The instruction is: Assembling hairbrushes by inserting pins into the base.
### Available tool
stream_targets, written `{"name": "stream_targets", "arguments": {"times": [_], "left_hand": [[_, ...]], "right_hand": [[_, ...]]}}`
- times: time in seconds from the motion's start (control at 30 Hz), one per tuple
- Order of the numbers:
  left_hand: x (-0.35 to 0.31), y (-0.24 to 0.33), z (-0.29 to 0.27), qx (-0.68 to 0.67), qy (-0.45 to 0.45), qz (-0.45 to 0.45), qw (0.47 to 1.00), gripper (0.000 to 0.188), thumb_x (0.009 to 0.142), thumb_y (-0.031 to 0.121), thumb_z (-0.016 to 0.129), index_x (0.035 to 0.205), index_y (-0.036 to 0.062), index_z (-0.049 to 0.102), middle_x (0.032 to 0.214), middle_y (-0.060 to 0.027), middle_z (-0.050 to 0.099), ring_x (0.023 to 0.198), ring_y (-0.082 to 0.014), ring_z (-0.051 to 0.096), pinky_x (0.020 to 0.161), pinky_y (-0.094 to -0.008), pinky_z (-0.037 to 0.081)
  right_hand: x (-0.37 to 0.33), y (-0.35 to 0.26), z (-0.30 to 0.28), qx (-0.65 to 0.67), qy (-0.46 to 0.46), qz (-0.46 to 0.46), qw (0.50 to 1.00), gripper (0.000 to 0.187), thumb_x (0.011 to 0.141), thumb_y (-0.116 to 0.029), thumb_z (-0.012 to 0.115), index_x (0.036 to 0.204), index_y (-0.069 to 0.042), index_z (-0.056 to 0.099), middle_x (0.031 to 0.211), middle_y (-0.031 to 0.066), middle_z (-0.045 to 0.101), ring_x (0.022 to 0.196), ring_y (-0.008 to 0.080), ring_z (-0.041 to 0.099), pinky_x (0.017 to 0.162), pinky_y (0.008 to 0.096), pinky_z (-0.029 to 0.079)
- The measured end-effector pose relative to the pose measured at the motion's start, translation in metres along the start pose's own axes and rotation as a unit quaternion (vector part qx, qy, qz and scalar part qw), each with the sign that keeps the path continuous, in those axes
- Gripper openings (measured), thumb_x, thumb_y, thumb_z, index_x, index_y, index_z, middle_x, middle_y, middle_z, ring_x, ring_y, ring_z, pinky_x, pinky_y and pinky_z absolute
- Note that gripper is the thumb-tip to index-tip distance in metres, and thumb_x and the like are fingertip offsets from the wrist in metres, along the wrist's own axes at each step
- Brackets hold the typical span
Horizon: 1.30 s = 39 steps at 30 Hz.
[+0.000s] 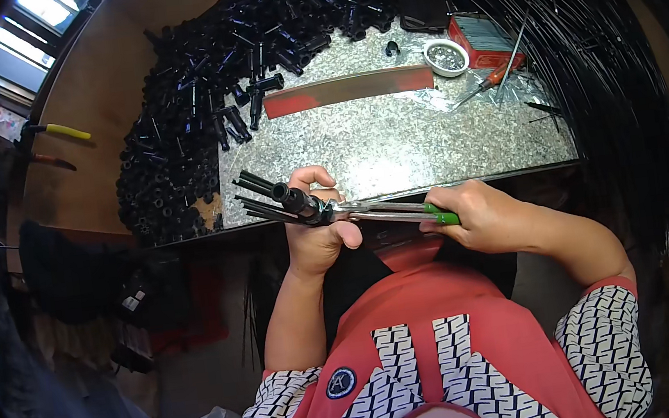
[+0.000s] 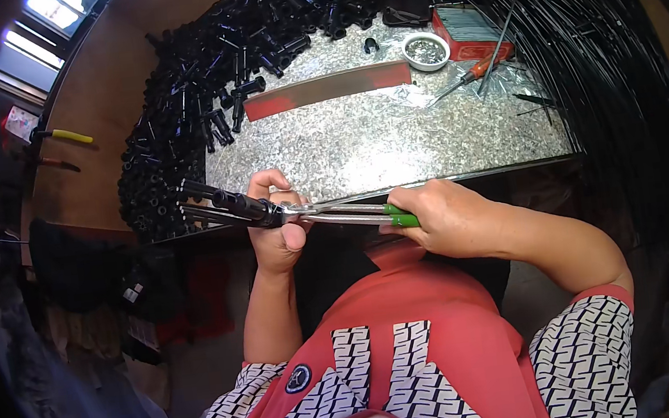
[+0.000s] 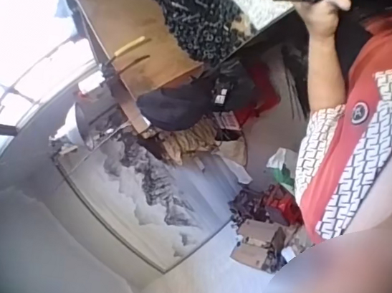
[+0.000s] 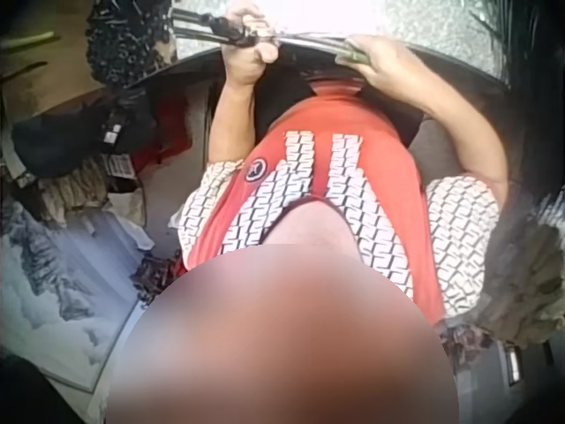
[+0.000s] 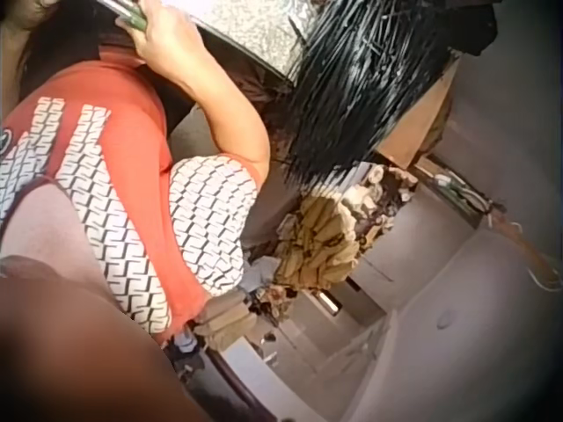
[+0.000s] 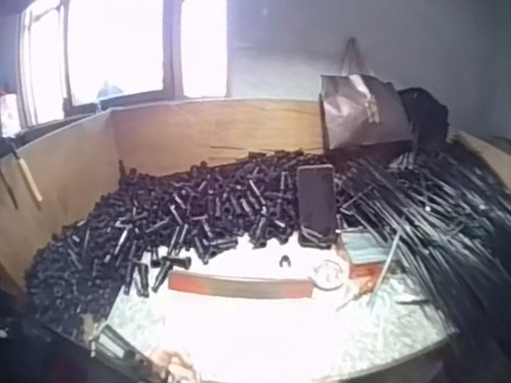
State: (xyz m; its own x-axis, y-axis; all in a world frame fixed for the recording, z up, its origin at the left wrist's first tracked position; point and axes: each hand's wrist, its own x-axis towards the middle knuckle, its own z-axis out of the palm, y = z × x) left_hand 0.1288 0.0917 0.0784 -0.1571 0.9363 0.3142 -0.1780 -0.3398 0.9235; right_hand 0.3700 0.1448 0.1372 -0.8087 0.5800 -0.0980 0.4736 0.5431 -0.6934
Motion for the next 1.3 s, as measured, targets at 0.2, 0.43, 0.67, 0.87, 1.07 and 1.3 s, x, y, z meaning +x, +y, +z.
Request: {"name": "stream_targets", "arguments": {"times": [0.2, 0.43, 0.67, 0.87, 1.07, 1.3], "left_hand": [[0.002, 0.013, -0.005, -0.077, -0.062, -0.098, 0.99, 0.084, 0.049, 0.049, 0.086, 0.103, 0.0061, 0.037, 0.058, 0.0105, 0.039, 0.054, 0.0005, 0.037, 0.05, -0.0169, 0.024], [0.006, 0.018, 0.001, -0.114, -0.118, -0.134, 0.977, 0.082, 0.047, 0.045, 0.089, 0.095, 0.0131, 0.03, 0.061, 0.0107, 0.035, 0.056, 0.0007, 0.032, 0.05, -0.0173, 0.022], [0.007, 0.019, 0.008, -0.081, -0.112, -0.148, 0.979, 0.073, 0.055, 0.027, 0.094, 0.087, 0.0155, 0.029, 0.064, 0.01, 0.031, 0.058, -0.0001, 0.028, 0.05, -0.0185, 0.021], [0.005, 0.006, -0.003, -0.103, -0.123, -0.109, 0.981, 0.069, 0.061, 0.039, 0.089, 0.087, 0.0145, 0.03, 0.062, 0.0076, 0.034, 0.055, -0.0033, 0.031, 0.052, -0.0205, 0.027], [0.002, 0.011, -0.004, -0.167, -0.079, -0.061, 0.981, 0.073, 0.064, 0.07, 0.069, 0.091, 0.0098, 0.039, 0.063, 0.0043, 0.04, 0.054, -0.0046, 0.037, 0.049, -0.0202, 0.031], [0.005, 0.028, -0.012, -0.177, -0.113, -0.019, 0.977, 0.056, 0.075, 0.056, 0.071, 0.091, 0.0079, 0.046, 0.061, 0.0018, 0.043, 0.051, -0.0069, 0.039, 0.049, -0.0222, 0.032]], "right_hand": [[-0.013, -0.01, -0.023, -0.242, 0.119, -0.053, 0.962, 0.026, 0.079, -0.015, 0.07, 0.094, -0.005, 0.051, 0.077, 0.0132, 0.056, 0.068, 0.0333, 0.06, 0.058, 0.0435, 0.047], [-0.018, -0.024, -0.035, -0.377, 0.165, -0.097, 0.906, 0.025, 0.082, -0.027, 0.067, 0.086, -0.005, 0.054, 0.071, 0.009, 0.049, 0.062, 0.025, 0.057, 0.053, 0.0372, 0.044], [-0.014, -0.021, -0.034, -0.405, 0.148, -0.098, 0.897, 0.022, 0.082, -0.022, 0.067, 0.083, -0.006, 0.052, 0.068, 0.0084, 0.05, 0.059, 0.0248, 0.057, 0.053, 0.0369, 0.045], [-0.008, -0.014, -0.023, -0.297, 0.091, -0.04, 0.95, 0.024, 0.083, -0.023, 0.068, 0.085, -0.005, 0.052, 0.073, 0.0137, 0.057, 0.065, 0.0336, 0.061, 0.054, 0.0424, 0.048], [-0.005, -0.021, -0.026, -0.032, 0.026, 0.015, 0.999, 0.039, 0.081, -0.028, 0.075, 0.084, -0.002, 0.046, 0.065, 0.0169, 0.058, 0.062, 0.0404, 0.06, 0.056, 0.0461, 0.046], [-0.003, -0.016, -0.042, -0.299, 0.272, -0.13, 0.905, 0.041, 0.065, -0.01, 0.079, 0.089, -0.006, 0.046, 0.1, 0.0178, 0.058, 0.09, 0.0327, 0.06, 0.076, 0.0418, 0.046]]}}
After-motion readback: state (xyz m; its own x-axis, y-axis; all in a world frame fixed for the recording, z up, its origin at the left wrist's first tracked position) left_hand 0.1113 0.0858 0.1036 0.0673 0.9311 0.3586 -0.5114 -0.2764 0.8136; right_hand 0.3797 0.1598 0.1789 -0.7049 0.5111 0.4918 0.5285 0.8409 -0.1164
